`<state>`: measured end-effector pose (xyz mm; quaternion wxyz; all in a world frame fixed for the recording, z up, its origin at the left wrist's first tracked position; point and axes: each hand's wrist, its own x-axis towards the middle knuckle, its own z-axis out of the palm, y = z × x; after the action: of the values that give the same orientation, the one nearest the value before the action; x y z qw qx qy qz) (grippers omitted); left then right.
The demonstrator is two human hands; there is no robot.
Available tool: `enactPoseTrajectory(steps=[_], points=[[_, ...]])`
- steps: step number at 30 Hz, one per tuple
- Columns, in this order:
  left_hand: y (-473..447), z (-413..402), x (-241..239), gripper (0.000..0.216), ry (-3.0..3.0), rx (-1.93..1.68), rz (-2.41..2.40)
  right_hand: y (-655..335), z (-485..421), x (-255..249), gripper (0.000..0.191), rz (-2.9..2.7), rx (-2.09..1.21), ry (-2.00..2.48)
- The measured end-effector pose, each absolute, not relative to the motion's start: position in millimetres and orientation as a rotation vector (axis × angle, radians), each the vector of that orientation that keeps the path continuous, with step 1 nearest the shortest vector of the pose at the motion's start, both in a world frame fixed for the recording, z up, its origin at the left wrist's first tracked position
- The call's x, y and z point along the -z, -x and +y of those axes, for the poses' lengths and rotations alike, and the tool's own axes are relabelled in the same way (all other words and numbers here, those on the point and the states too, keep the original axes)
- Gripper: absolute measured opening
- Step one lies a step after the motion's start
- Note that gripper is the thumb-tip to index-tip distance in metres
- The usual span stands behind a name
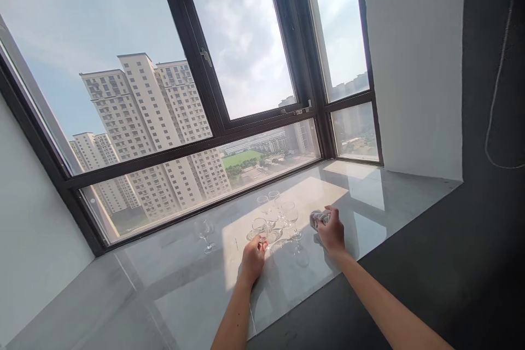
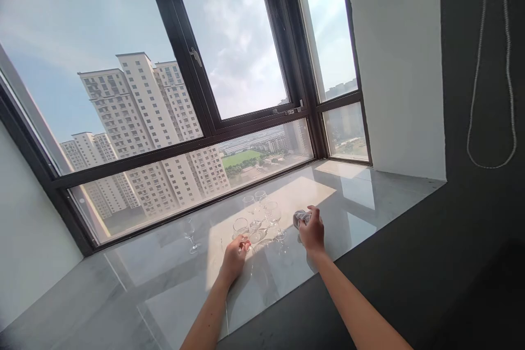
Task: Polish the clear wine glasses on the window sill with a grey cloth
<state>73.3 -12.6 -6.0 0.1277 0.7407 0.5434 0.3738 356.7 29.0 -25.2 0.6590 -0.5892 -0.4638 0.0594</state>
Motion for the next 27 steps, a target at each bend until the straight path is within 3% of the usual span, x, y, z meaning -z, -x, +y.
enactPoseTrajectory(steps=[8,22,27], points=[[-73.4,-8.3,7.6,0.011,-2.113,-0.968,1.685,-353.1,31.6,28.1,0.04,-1.049,-0.193,1.351],[-105.1,47.3,1.6,0.02,-2.254,-0.77,2.079,-353.4,36.9,31.0,0.038,-1.129,-0.122,1.341],[-94.1,37.5,-3.4,0.028,-2.185,-0.973,2.084,-355.9,35.5,30.3,0.039,-1.153,-0.129,1.365]])
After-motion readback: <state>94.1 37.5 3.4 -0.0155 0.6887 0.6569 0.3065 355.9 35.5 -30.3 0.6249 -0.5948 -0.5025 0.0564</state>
